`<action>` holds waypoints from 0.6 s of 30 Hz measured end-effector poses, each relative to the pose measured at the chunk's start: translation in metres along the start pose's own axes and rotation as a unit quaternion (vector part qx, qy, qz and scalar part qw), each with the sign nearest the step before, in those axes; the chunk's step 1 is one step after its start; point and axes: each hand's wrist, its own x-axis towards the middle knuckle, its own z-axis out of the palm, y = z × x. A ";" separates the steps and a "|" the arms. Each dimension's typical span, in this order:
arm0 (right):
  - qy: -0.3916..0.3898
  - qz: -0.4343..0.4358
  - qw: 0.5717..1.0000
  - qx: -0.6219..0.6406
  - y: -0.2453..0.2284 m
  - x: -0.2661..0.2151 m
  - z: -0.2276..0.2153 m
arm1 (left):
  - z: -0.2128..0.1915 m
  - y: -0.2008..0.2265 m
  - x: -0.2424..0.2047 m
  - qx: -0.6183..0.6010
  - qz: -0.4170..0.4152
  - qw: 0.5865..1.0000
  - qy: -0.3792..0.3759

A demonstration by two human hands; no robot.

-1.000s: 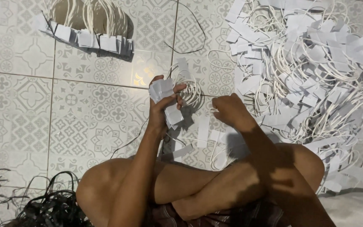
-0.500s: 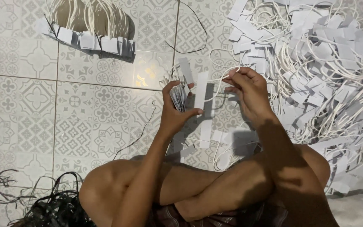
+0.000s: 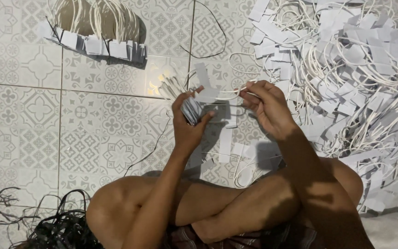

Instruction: Picking up individual paper tags with attached strings from a pile and organizing them into a bundle.

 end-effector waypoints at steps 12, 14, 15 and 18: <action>-0.104 -0.041 0.992 -0.054 -0.009 -0.021 0.022 | -0.015 0.029 0.015 -0.170 -0.188 0.963 0.095; -0.096 -0.052 0.992 -0.058 0.006 -0.007 0.010 | -0.014 0.033 0.017 -0.176 -0.201 0.960 0.091; -0.090 -0.061 0.992 -0.063 0.014 -0.001 0.005 | -0.014 0.035 0.016 -0.181 -0.214 0.956 0.088; -0.113 -0.096 0.987 -0.070 0.011 -0.007 0.004 | -0.013 0.037 0.018 -0.152 -0.217 0.962 0.070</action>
